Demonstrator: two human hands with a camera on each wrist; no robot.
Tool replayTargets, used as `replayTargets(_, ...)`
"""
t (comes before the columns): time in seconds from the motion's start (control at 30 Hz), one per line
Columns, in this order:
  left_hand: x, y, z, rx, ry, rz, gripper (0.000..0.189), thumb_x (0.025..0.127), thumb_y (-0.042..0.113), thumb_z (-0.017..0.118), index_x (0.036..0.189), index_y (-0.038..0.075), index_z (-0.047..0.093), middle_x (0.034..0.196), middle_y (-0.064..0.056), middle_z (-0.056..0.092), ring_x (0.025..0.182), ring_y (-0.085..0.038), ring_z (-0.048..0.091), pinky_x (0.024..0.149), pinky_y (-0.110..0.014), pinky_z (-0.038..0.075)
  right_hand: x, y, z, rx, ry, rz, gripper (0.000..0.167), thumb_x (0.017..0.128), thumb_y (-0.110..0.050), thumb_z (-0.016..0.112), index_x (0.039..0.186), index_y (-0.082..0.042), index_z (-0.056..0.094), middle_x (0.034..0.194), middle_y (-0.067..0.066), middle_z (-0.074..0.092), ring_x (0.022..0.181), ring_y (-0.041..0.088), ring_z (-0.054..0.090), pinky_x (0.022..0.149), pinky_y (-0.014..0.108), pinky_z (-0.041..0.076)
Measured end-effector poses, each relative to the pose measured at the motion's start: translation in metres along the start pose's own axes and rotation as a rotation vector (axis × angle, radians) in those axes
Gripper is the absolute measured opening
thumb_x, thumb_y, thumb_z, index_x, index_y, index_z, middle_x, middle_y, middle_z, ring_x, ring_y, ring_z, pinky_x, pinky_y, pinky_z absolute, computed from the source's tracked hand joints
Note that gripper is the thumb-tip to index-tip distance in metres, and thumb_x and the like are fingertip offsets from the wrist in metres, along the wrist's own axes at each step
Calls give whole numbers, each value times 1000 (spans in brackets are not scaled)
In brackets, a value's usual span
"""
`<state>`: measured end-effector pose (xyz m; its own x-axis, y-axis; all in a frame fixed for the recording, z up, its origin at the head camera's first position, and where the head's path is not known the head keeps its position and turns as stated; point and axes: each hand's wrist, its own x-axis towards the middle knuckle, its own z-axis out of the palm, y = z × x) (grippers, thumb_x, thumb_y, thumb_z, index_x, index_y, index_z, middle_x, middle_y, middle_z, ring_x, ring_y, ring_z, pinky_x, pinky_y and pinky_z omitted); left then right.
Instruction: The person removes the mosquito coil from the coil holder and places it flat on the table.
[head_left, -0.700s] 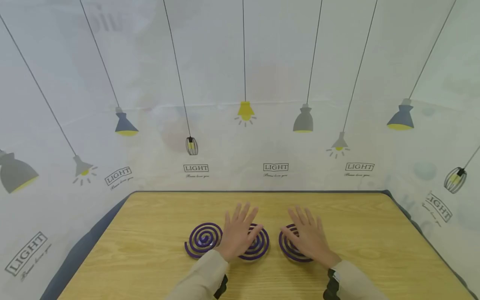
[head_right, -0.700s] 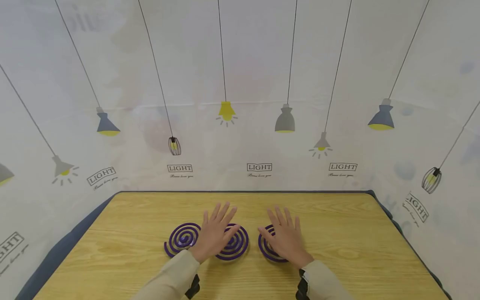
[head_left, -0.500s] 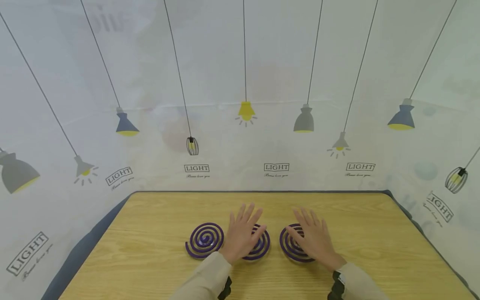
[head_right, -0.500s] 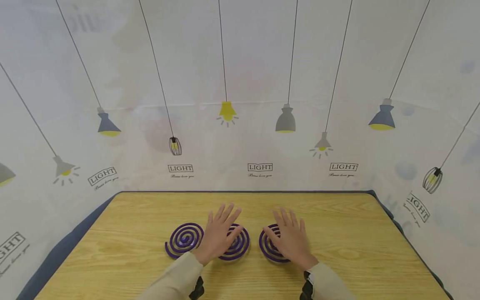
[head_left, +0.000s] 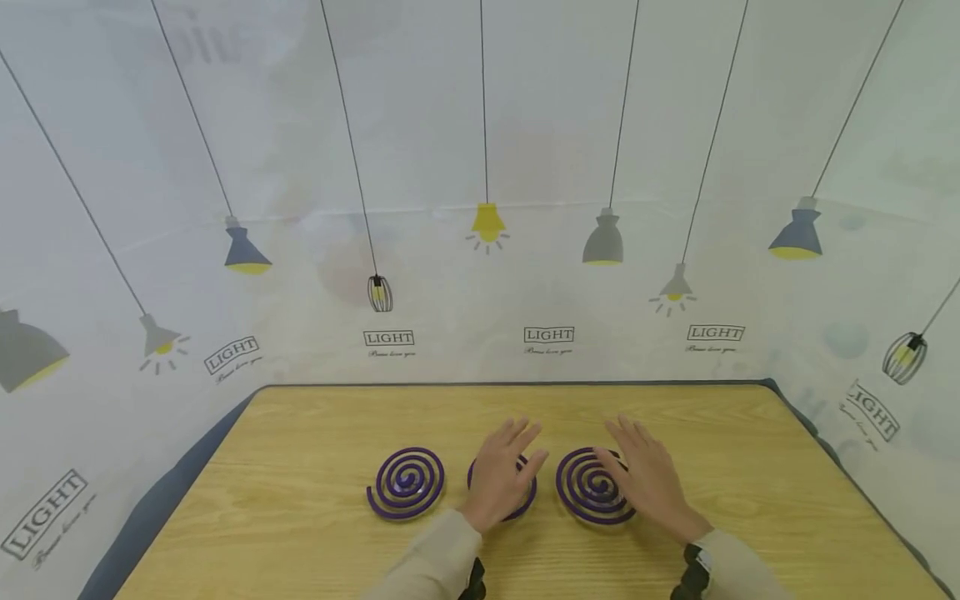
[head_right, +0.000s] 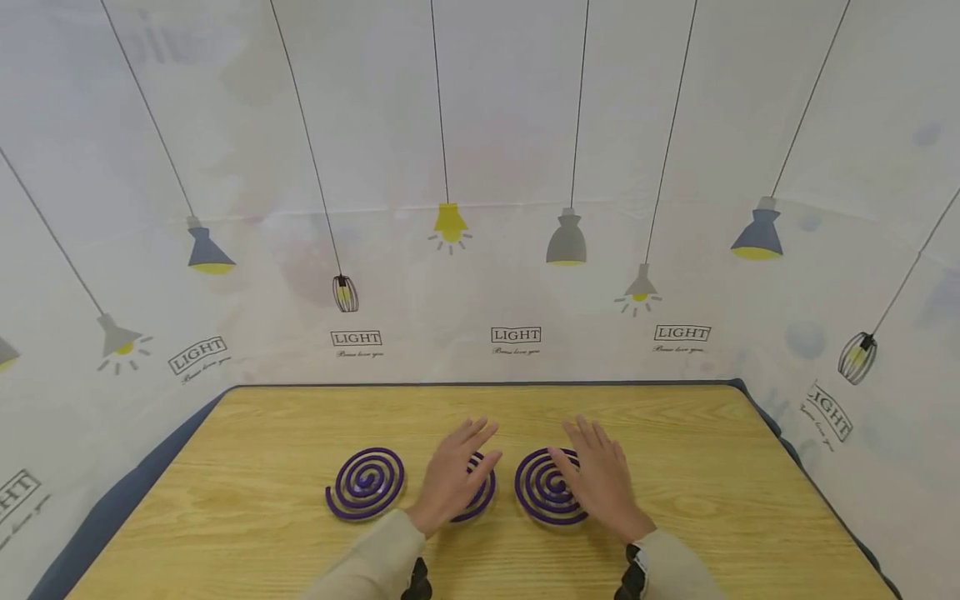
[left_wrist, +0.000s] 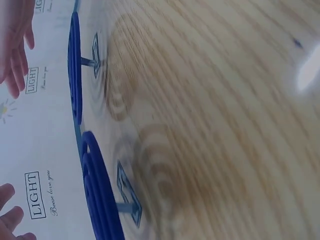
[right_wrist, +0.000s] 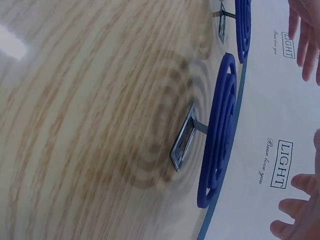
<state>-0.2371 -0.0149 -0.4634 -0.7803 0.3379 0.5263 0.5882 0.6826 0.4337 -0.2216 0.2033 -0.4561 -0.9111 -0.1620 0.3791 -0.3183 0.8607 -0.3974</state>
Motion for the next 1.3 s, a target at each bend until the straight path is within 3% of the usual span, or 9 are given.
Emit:
replayTargets(0.13, 1, 4, 6, -51, 29, -14, 40, 91, 34, 46, 126, 14, 51, 125, -7, 50, 118, -26, 42, 93, -44, 37, 0, 2, -3, 15, 4, -38, 50, 88, -25, 54, 128, 2, 42, 132, 28, 34, 120, 47, 29, 94, 61, 23)
replayTargets(0.27, 2, 9, 11, -95, 30, -67, 40, 90, 35, 49, 124, 16, 52, 118, -6, 54, 109, -24, 48, 87, -41, 43, -1, 4, -5, 23, -16, -60, 52, 85, -20, 59, 127, 4, 42, 131, 29, 35, 118, 48, 30, 94, 60, 25)
replayTargets(0.43, 3, 13, 15, -274, 8, -179, 39, 89, 32, 50, 124, 16, 52, 113, -6, 53, 105, -24, 48, 89, -44, 40, -2, 9, -6, 48, -59, -52, 54, 83, -15, 61, 128, 6, 40, 130, 31, 34, 117, 47, 32, 92, 61, 28)
replayTargets(0.57, 6, 15, 19, -413, 12, -252, 38, 89, 30, 52, 124, 15, 52, 111, -6, 54, 103, -25, 49, 88, -41, 40, -1, 11, -9, 91, -101, -18, 55, 83, -11, 60, 128, 9, 37, 130, 32, 33, 118, 48, 30, 94, 60, 26)
replayTargets(0.73, 6, 18, 24, -496, 15, -304, 36, 88, 27, 54, 122, 15, 53, 109, -6, 54, 103, -28, 49, 85, -41, 42, 0, 16, -11, 150, -148, 39, 55, 83, -8, 59, 128, 10, 35, 128, 33, 36, 117, 48, 31, 95, 59, 24)
replayTargets(0.93, 4, 23, 33, -619, 19, -347, 38, 87, 20, 56, 123, 10, 51, 112, -13, 52, 104, -34, 48, 82, -44, 44, 0, 22, -8, 210, -175, 106, 54, 83, -6, 57, 128, 13, 33, 127, 34, 35, 116, 49, 32, 96, 57, 27)
replayTargets(1.13, 3, 28, 40, -647, 4, -387, 43, 85, 15, 57, 126, 7, 47, 117, -18, 49, 105, -35, 48, 82, -42, 46, -1, 28, -4, 277, -213, 195, 54, 85, -7, 54, 129, 12, 30, 127, 36, 32, 112, 50, 36, 91, 56, 32)
replayTargets(1.3, 0, 29, 45, -599, -23, -365, 43, 85, 17, 57, 126, 8, 48, 121, -15, 49, 109, -34, 47, 87, -43, 43, -3, 33, -2, 328, -245, 258, 56, 88, -12, 53, 132, 9, 26, 127, 38, 30, 108, 51, 39, 86, 55, 39)
